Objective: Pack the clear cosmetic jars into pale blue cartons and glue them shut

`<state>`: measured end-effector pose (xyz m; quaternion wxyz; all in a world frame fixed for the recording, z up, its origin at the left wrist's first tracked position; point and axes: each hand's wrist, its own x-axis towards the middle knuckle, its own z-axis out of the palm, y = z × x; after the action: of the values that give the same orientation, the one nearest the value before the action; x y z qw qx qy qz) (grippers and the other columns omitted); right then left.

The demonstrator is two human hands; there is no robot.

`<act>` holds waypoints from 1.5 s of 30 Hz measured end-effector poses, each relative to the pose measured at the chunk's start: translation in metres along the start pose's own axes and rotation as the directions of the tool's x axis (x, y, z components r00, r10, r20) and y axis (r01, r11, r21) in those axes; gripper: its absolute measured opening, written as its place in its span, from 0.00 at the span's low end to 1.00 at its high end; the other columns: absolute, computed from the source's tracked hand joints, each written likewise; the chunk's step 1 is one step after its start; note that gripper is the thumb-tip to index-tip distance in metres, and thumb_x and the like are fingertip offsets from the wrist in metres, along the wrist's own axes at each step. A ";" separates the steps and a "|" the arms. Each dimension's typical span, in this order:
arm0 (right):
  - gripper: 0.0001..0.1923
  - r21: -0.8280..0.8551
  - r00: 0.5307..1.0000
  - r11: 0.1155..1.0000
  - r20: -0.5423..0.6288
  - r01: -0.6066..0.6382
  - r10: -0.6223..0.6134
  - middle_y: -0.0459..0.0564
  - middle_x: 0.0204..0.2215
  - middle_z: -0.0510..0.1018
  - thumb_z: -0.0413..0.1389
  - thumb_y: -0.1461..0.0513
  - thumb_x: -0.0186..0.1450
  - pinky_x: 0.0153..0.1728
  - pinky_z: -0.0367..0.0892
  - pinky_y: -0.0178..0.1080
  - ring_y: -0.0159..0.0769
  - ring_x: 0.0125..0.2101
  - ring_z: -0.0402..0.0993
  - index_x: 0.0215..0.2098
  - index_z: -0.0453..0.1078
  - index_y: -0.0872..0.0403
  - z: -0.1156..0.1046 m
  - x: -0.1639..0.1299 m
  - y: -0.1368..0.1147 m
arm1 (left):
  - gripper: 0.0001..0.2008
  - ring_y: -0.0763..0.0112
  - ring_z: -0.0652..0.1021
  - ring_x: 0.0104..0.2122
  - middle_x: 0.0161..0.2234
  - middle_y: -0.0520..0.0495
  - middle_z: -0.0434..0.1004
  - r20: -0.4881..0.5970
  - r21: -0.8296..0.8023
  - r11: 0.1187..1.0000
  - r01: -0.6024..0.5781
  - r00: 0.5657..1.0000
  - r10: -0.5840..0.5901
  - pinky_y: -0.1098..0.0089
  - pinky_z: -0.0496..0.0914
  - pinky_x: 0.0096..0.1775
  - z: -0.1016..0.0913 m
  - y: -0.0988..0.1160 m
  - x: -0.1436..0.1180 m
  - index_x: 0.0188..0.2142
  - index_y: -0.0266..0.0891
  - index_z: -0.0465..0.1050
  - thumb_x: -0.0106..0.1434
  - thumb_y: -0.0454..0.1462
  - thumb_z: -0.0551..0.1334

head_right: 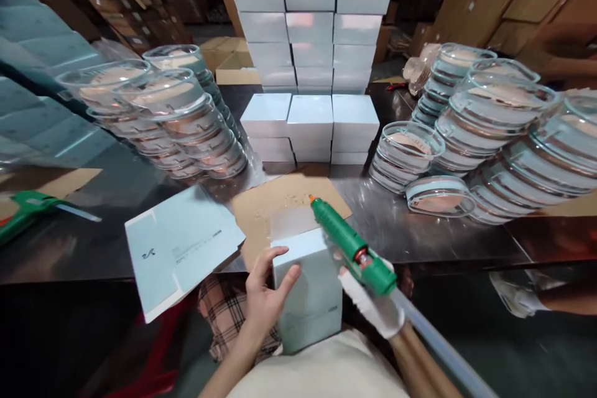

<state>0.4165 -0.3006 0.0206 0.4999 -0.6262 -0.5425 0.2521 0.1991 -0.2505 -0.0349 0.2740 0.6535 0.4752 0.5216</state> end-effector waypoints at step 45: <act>0.44 0.374 0.746 0.919 0.646 -0.127 -0.160 0.61 0.58 0.78 0.62 0.30 0.56 0.60 0.69 0.53 0.52 0.58 0.75 0.55 0.78 0.53 0.002 0.063 0.008 | 0.33 0.53 0.81 0.53 0.50 0.43 0.74 -0.064 -0.423 0.899 0.112 0.986 -0.153 0.50 0.75 0.55 -0.001 -0.022 -0.002 0.58 0.50 0.59 0.62 0.56 0.70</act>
<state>0.4362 -0.2402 0.0271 0.3912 -0.3760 -0.6281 0.5577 0.1905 -0.2441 -0.0540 0.4190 0.5202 0.4086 0.6221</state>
